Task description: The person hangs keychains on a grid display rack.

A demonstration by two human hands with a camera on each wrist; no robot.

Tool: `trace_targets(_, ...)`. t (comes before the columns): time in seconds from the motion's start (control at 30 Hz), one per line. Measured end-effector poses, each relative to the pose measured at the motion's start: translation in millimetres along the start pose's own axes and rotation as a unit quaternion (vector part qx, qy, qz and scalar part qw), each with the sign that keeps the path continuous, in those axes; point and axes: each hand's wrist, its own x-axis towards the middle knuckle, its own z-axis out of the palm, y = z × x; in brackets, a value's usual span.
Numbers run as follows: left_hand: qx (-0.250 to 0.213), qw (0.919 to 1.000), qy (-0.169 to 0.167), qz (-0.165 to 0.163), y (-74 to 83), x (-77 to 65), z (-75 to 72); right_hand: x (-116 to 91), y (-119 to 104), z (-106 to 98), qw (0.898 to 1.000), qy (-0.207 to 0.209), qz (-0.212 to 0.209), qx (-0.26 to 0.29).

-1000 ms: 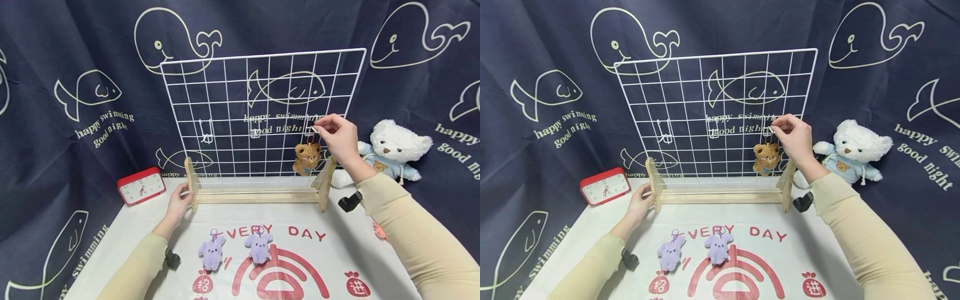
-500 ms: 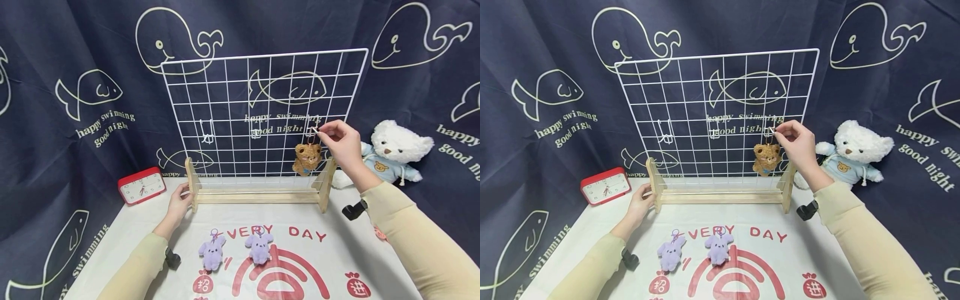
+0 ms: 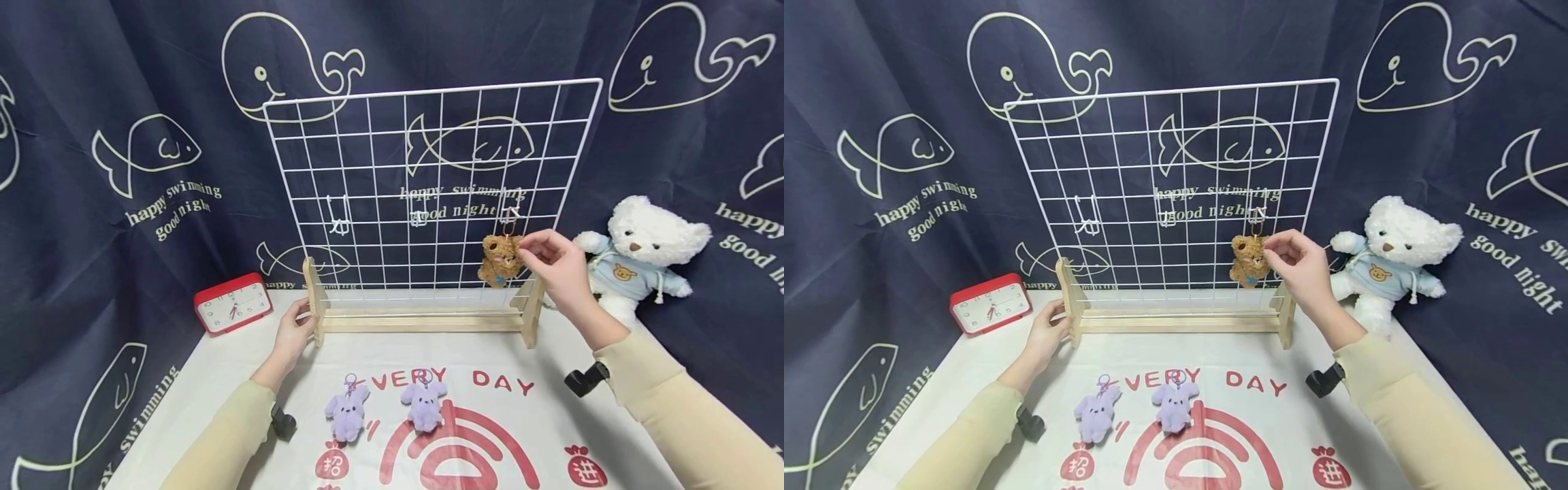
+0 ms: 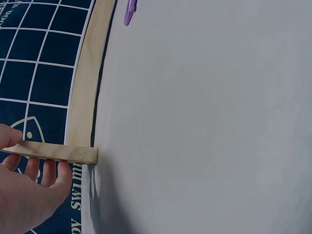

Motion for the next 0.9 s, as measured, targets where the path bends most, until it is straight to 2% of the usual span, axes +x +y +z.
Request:
trace_targets(0.3,-0.002,1.0,0.003,0.0,-1.1,-1.0,-0.2,-26,16,13,0.997,-0.071,0.016,0.034)
trace_targets(0.47,0.005,1.0,0.007,0.001,-2.9,-0.9,-0.5,-42,26,25,0.99,-0.136,0.026,0.018)
trace_targets(0.7,0.003,1.0,0.009,0.003,-2.4,0.2,0.6,-63,38,45,0.979,-0.201,0.031,-0.005)
trace_targets(0.9,0.0,1.0,0.008,0.001,-0.2,-0.6,1.6,-82,50,59,0.967,-0.241,0.068,-0.043)
